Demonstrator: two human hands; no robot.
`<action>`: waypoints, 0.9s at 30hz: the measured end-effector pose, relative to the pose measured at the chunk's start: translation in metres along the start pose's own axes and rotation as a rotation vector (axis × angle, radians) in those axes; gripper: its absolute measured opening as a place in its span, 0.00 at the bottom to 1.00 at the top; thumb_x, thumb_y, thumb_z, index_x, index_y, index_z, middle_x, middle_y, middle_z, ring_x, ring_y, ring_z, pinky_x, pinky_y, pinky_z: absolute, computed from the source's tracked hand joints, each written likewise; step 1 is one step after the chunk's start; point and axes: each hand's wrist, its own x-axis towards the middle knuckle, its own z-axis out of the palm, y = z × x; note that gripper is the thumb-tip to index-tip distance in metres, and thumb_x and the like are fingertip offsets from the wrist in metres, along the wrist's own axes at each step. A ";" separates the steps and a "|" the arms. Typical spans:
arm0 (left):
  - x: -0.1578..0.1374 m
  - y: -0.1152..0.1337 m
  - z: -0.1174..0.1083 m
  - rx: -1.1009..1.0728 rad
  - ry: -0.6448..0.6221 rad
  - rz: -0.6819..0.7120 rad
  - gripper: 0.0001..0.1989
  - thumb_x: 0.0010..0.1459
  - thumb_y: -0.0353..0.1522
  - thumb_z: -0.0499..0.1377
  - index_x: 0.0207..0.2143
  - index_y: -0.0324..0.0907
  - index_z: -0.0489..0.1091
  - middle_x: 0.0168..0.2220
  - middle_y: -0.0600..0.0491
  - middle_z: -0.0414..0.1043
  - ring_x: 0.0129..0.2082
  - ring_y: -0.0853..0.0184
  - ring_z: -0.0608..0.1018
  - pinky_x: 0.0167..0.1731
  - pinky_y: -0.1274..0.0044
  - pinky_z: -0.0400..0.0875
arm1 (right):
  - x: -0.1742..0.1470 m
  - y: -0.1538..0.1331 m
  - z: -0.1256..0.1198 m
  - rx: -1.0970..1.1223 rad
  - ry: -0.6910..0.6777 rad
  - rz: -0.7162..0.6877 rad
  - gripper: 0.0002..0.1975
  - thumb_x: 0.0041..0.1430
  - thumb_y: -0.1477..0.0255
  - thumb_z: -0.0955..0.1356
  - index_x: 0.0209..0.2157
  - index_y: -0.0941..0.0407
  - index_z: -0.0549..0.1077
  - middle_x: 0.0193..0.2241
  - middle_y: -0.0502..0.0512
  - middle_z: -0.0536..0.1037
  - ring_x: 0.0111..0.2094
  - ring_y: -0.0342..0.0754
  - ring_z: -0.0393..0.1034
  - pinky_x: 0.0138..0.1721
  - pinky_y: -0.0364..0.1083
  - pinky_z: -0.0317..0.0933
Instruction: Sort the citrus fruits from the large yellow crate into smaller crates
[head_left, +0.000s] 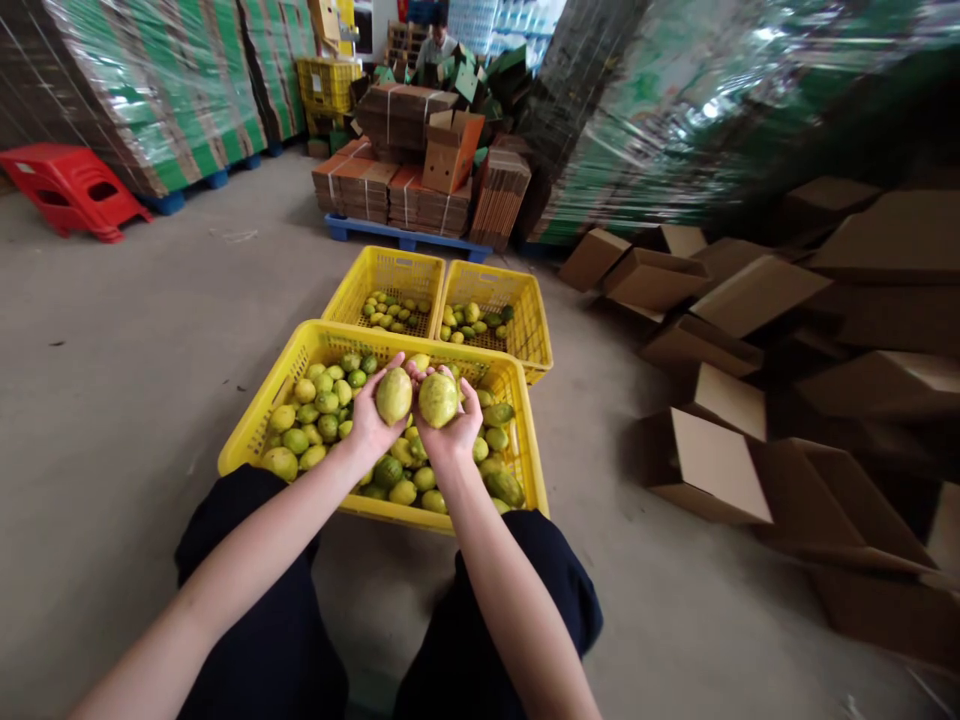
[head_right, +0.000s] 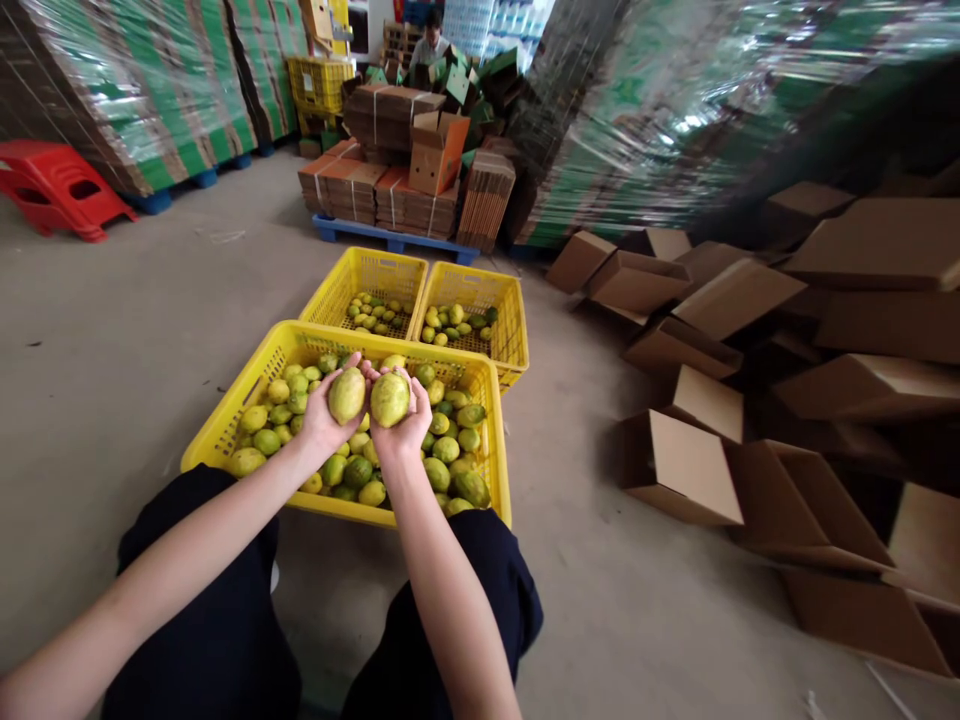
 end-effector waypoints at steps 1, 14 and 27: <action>0.000 0.000 0.000 -0.009 0.024 0.000 0.16 0.62 0.27 0.48 0.43 0.39 0.75 0.31 0.51 0.78 0.31 0.69 0.81 0.40 0.78 0.77 | 0.000 0.000 0.000 -0.011 -0.013 0.002 0.09 0.53 0.63 0.66 0.32 0.53 0.73 0.30 0.51 0.79 0.37 0.49 0.76 0.53 0.52 0.69; -0.007 0.001 -0.007 0.036 -0.032 -0.027 0.18 0.67 0.34 0.45 0.47 0.39 0.73 0.39 0.45 0.80 0.44 0.59 0.81 0.43 0.67 0.78 | 0.005 -0.002 -0.008 -0.166 -0.035 -0.011 0.03 0.53 0.73 0.67 0.28 0.52 0.72 0.27 0.49 0.78 0.36 0.47 0.75 0.46 0.47 0.71; -0.009 -0.010 -0.001 0.213 -0.076 -0.005 0.15 0.67 0.26 0.50 0.51 0.40 0.72 0.47 0.49 0.80 0.50 0.65 0.79 0.53 0.73 0.74 | 0.002 -0.014 -0.011 -0.180 0.003 -0.094 0.04 0.61 0.74 0.68 0.31 0.54 0.74 0.32 0.47 0.80 0.37 0.41 0.75 0.44 0.41 0.69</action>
